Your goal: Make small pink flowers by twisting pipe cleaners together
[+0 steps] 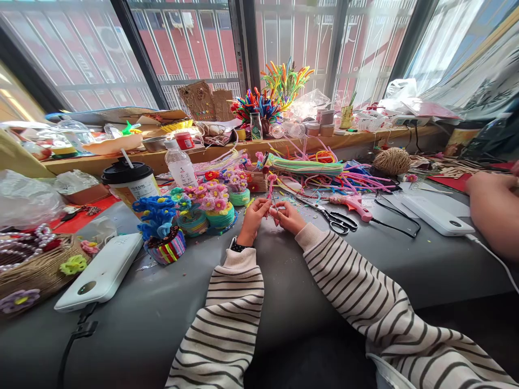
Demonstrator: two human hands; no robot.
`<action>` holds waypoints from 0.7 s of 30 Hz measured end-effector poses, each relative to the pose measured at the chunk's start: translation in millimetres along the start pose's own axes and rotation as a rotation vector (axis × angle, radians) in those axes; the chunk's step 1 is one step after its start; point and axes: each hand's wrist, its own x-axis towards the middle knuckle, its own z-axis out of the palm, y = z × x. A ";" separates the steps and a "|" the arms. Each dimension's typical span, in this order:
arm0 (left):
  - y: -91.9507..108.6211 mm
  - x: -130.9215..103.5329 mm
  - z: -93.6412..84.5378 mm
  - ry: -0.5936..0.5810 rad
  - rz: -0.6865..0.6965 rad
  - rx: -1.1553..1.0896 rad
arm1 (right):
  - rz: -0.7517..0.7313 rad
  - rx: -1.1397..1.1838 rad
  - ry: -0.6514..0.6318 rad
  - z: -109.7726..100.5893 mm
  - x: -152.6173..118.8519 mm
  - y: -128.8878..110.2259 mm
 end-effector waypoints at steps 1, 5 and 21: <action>0.4 -0.2 0.3 0.001 -0.001 -0.002 | 0.013 -0.001 -0.002 0.0 -0.1 0.0; 1.7 -1.4 1.5 0.000 -0.003 -0.003 | 0.045 -0.017 0.000 -0.3 -0.4 -0.2; -2.3 -0.2 0.5 -0.090 -0.004 0.032 | -0.011 -0.041 0.086 -4.3 0.0 -3.1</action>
